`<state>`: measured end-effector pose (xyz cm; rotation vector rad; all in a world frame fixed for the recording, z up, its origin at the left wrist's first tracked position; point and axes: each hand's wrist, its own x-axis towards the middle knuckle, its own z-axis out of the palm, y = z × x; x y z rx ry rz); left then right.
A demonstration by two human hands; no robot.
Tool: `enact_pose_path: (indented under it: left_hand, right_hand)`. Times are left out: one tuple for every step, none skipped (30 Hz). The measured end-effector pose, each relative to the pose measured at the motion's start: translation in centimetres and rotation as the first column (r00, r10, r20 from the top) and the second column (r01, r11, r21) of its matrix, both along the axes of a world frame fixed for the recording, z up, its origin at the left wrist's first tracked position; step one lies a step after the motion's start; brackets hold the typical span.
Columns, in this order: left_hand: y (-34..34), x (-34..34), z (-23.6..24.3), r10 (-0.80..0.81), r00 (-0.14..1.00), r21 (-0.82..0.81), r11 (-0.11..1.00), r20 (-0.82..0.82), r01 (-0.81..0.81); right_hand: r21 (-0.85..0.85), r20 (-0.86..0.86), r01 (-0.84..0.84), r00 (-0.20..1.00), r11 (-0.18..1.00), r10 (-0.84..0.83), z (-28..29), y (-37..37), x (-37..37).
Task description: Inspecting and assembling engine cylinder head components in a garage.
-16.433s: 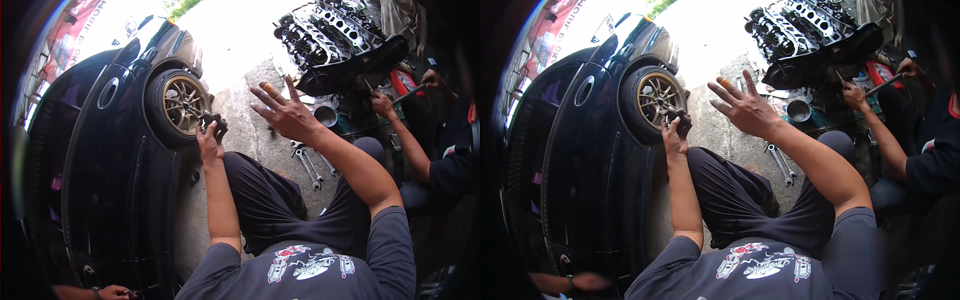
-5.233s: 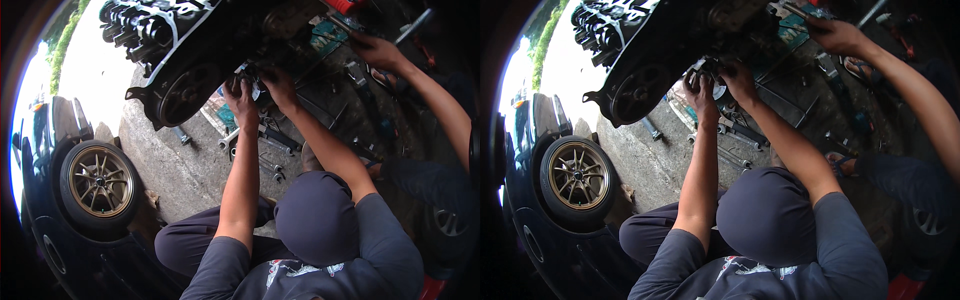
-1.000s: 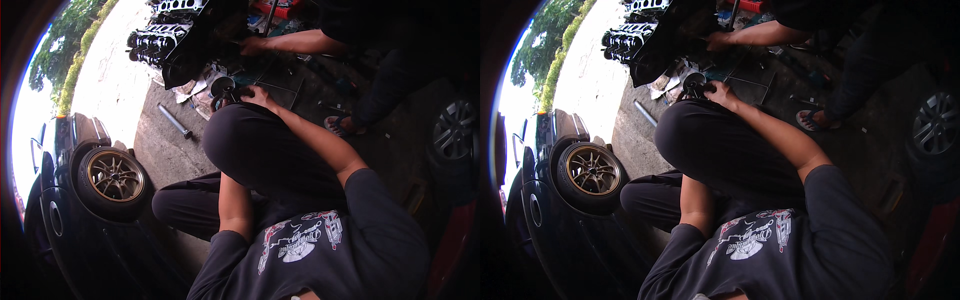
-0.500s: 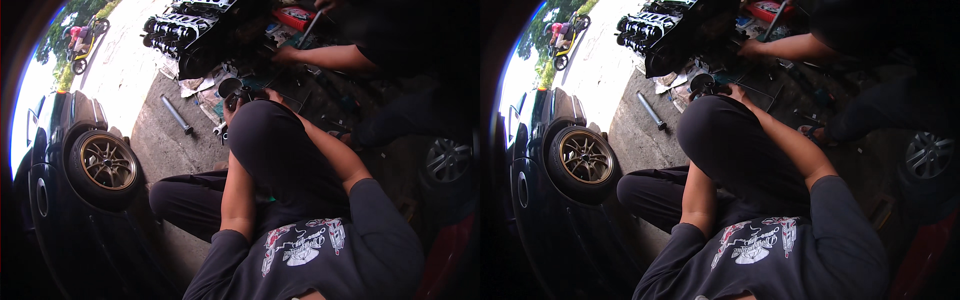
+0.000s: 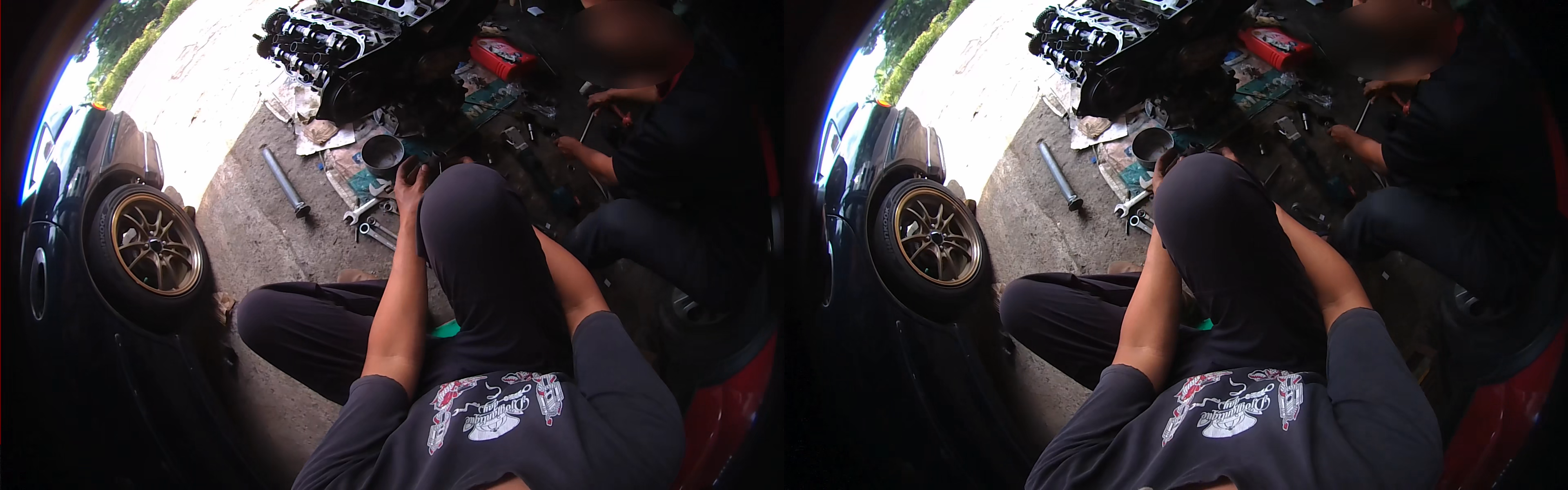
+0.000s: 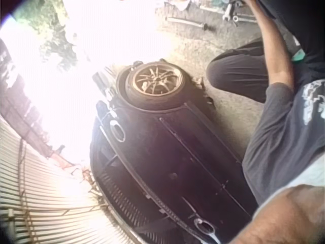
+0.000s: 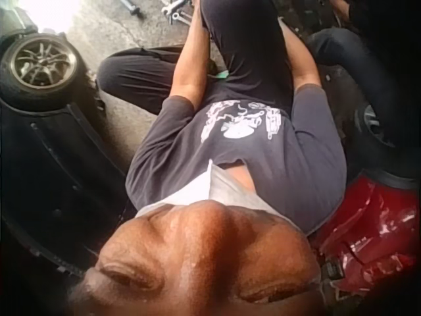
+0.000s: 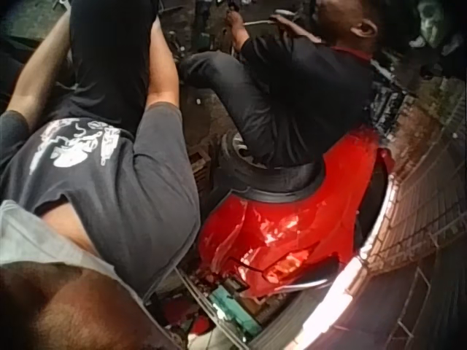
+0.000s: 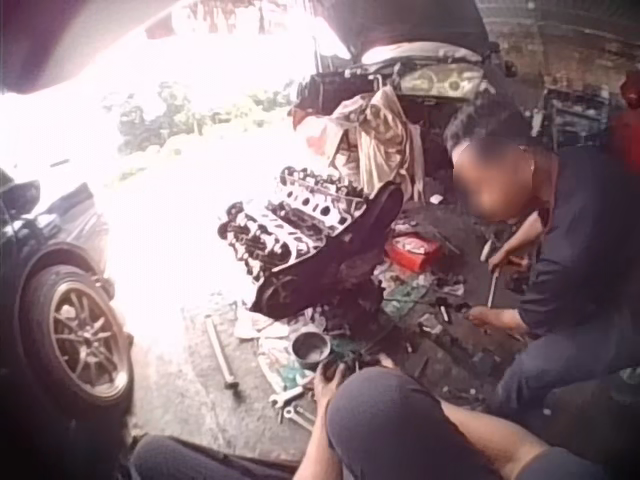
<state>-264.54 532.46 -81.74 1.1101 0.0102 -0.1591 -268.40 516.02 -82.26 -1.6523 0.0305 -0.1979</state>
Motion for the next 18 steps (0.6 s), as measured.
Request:
enact_pose_path:
  left_hand:
    - [-0.6,-0.7,0.6,-0.011,1.0,-0.006,1.0,-0.006,0.01]
    - [-0.6,-1.1,1.0,0.069,0.998,0.023,0.997,0.01,-0.069]
    - [-0.5,-1.4,1.4,0.146,0.989,0.05,0.988,0.028,-0.148]
    - [-0.2,-1.6,1.8,0.148,0.989,0.05,0.987,0.029,-0.149]
    - [0.1,-1.7,2.0,0.159,0.987,0.065,0.985,0.036,-0.161]
    - [0.3,-1.8,2.1,0.169,0.985,0.08,0.982,0.042,-0.172]
    - [0.0,-1.9,2.5,0.162,0.986,0.076,0.983,0.044,-0.165]
    - [-0.4,-2.1,2.8,0.158,0.987,0.036,0.987,0.028,-0.159]
    - [-0.2,-2.3,2.8,0.165,0.986,0.002,0.986,0.011,-0.165]
    - [-0.2,-2.4,2.8,0.167,0.986,0.007,0.986,0.01,-0.167]
    - [-0.2,-2.4,2.7,0.175,0.985,-0.068,0.982,-0.003,-0.175]
    - [-0.8,-2.5,2.7,0.17,0.985,-0.148,0.974,-0.014,-0.17]
    - [-0.7,-2.4,2.6,0.17,0.985,-0.141,0.975,-0.017,-0.17]
    - [-0.6,-2.2,2.4,0.164,0.986,-0.134,0.978,0.018,-0.16]
    - [-0.5,-2.0,2.2,0.153,0.987,-0.126,0.981,0.051,-0.145]
    - [-0.4,-2.1,2.0,0.146,0.988,-0.119,0.983,0.047,-0.14]
    - [-0.3,-2.1,1.8,0.167,0.985,-0.107,0.981,0.042,-0.161]
    - [-0.4,-2.0,1.7,0.187,0.982,-0.097,0.978,0.039,-0.182]
  right_hand:
    - [-0.004,-0.009,0.014,1.0,1.0,-0.014,-0.4,-0.5,-0.4]
    - [-0.001,-0.011,0.013,1.0,1.0,-0.013,-0.2,-0.1,-0.4]
    - [0.002,-0.012,0.014,1.0,1.0,-0.014,0.0,0.1,-0.4]
    - [0.005,-0.014,0.016,1.0,1.0,-0.016,0.1,0.4,-0.5]
    - [0.008,-0.012,0.016,1.0,1.0,-0.016,0.2,0.6,-0.9]
    - [0.01,-0.012,0.017,1.0,1.0,-0.017,0.3,0.8,-1.4]
    - [0.009,-0.013,0.028,1.0,1.0,-0.028,0.3,0.5,-1.6]
    - [0.009,-0.015,0.04,0.999,0.999,-0.04,0.3,0.3,-1.9]
    - [0.015,-0.019,0.04,0.999,0.999,-0.04,0.4,0.8,-2.1]
    - [0.022,-0.024,0.042,0.999,0.999,-0.041,0.4,1.3,-2.2]
    - [0.03,-0.03,0.044,0.999,0.999,-0.043,0.4,1.7,-2.3]
    - [0.031,-0.034,0.059,0.998,0.998,-0.058,0.7,1.4,-2.1]
    - [0.04,-0.041,0.063,0.997,0.997,-0.062,1.3,1.8,-1.2]
    - [0.05,-0.049,0.068,0.997,0.996,-0.066,1.9,2.2,-0.5]
    - [0.059,-0.058,0.078,0.996,0.995,-0.074,2.0,2.5,-0.1]
    - [0.067,-0.066,0.088,0.994,0.994,-0.083,2.0,2.9,-0.2]
    - [0.076,-0.075,0.098,0.993,0.992,-0.092,2.0,2.8,-0.9]
    - [0.082,-0.08,0.108,0.992,0.991,-0.101,2.1,3.0,-0.9]
